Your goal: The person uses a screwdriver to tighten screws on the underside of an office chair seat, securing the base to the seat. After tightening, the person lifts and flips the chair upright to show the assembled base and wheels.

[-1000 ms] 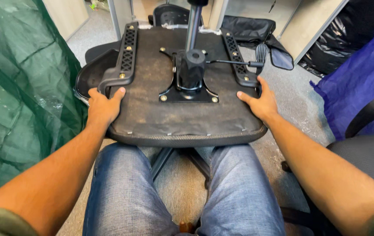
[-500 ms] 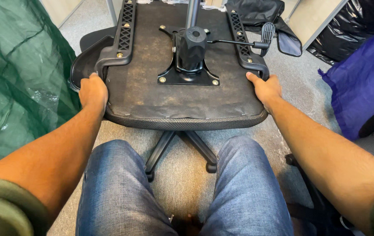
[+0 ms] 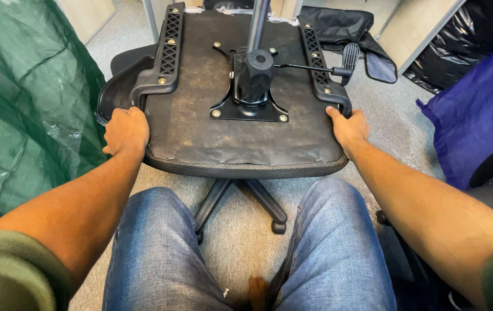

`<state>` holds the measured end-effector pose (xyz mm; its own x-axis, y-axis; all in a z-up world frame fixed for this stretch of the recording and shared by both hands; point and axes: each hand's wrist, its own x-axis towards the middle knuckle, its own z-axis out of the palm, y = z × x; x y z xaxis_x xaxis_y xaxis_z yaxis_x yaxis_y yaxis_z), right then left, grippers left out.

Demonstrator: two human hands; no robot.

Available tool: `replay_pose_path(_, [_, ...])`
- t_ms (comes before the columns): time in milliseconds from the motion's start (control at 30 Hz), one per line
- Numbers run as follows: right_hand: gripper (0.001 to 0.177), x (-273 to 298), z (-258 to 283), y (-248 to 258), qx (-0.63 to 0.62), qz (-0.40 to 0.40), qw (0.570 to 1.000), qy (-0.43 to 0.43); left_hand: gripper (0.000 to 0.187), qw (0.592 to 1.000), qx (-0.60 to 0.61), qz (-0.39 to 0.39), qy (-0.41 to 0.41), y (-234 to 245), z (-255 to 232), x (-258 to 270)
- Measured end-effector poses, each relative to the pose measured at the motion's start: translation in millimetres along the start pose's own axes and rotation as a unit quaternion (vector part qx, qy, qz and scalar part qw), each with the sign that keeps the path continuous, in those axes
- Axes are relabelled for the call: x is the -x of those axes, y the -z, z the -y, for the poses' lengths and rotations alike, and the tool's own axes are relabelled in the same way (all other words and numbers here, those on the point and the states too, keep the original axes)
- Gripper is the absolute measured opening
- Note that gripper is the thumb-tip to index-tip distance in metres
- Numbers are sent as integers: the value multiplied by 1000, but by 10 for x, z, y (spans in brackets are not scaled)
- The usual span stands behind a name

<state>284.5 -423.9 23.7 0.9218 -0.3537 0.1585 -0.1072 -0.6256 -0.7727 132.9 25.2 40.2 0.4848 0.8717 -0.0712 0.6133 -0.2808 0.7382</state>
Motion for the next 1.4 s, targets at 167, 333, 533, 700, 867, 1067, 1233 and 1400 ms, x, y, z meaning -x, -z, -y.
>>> replay_pose_path(167, [69, -43, -16, -59, -1, -9, 1000, 12, 42, 1000, 9, -12, -9, -36, 27, -34])
replay_pose_path(333, [67, -79, 16, -85, -7, -18, 1000, 12, 44, 999, -7, -19, -39, -120, 9, -141])
replay_pose_path(533, [64, -100, 74, -112, -20, -12, 1000, 2, 49, 996, -24, -5, -84, -210, -25, -351])
replay_pose_path(700, [62, -126, 61, -183, -18, -13, 1000, 0, 48, 995, -23, 2, -97, -251, 22, -478])
replay_pose_path(867, [60, -242, -49, -260, 28, -69, 995, 71, 48, 995, -21, -4, -102, -286, 24, -497])
replay_pose_path(1067, [41, -217, -142, -235, 75, -77, 973, 202, 49, 995, -16, 0, -95, -148, 19, -345])
replay_pose_path(1233, [43, -12, -143, -147, 108, -42, 972, 205, 50, 979, -78, -18, -189, -44, 30, -153])
replay_pose_path(1400, [57, 202, -16, 20, 159, -12, 962, 221, 53, 946, -98, -35, -305, 46, 63, -38])
